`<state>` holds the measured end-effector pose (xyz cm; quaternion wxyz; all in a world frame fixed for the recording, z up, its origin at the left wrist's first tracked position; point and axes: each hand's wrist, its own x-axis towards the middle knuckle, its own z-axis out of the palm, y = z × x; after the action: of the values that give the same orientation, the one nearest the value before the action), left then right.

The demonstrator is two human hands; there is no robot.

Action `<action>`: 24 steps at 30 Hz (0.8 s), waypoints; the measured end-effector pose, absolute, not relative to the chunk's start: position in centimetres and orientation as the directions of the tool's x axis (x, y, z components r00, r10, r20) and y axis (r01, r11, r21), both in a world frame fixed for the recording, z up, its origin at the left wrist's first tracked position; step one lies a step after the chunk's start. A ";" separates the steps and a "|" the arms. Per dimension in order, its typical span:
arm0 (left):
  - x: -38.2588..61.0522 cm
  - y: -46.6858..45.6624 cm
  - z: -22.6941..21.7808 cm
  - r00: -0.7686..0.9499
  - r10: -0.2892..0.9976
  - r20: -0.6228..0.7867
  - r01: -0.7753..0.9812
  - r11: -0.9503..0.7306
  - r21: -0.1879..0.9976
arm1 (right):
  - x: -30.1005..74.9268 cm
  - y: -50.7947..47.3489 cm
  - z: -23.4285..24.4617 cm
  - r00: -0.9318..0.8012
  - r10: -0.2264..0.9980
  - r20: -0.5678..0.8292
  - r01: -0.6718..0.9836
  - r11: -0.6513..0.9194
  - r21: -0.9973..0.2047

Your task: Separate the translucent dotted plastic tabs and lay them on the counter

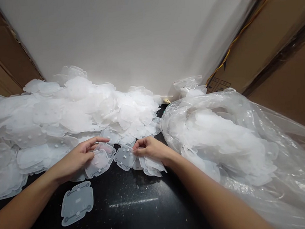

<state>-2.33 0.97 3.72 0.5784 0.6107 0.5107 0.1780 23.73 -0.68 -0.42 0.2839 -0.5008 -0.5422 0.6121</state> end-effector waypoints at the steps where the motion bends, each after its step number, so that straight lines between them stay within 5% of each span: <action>1: -2.3 0.9 3.8 0.411 0.830 -0.377 0.419 0.196 0.887 | 23.7 -0.7 -0.3 -0.341 0.891 -0.300 0.189 -0.248 -0.950; 4: -2.2 0.9 3.9 0.395 0.840 -0.373 0.407 0.204 0.890 | 23.6 -0.9 -0.2 -0.352 0.906 -0.236 0.153 -0.193 -0.969; 11: -2.4 1.0 4.3 0.323 0.872 -0.367 0.428 0.211 0.879 | 23.9 -0.9 0.4 -0.442 0.891 0.109 0.223 0.226 -0.948; 18: -1.9 0.7 4.6 0.338 0.866 -0.369 0.432 0.205 0.878 | 24.7 -0.1 0.2 -0.193 0.981 -0.005 0.486 0.091 -0.869; 24: -2.6 1.2 4.0 0.351 0.859 -0.372 0.415 0.213 0.885 | 25.9 0.4 0.2 -0.009 0.996 0.084 0.517 0.077 -0.853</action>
<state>-2.59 1.24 3.97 0.5663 0.5957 0.5346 0.1964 25.94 0.41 0.23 0.3713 -0.5979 -0.6328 0.3229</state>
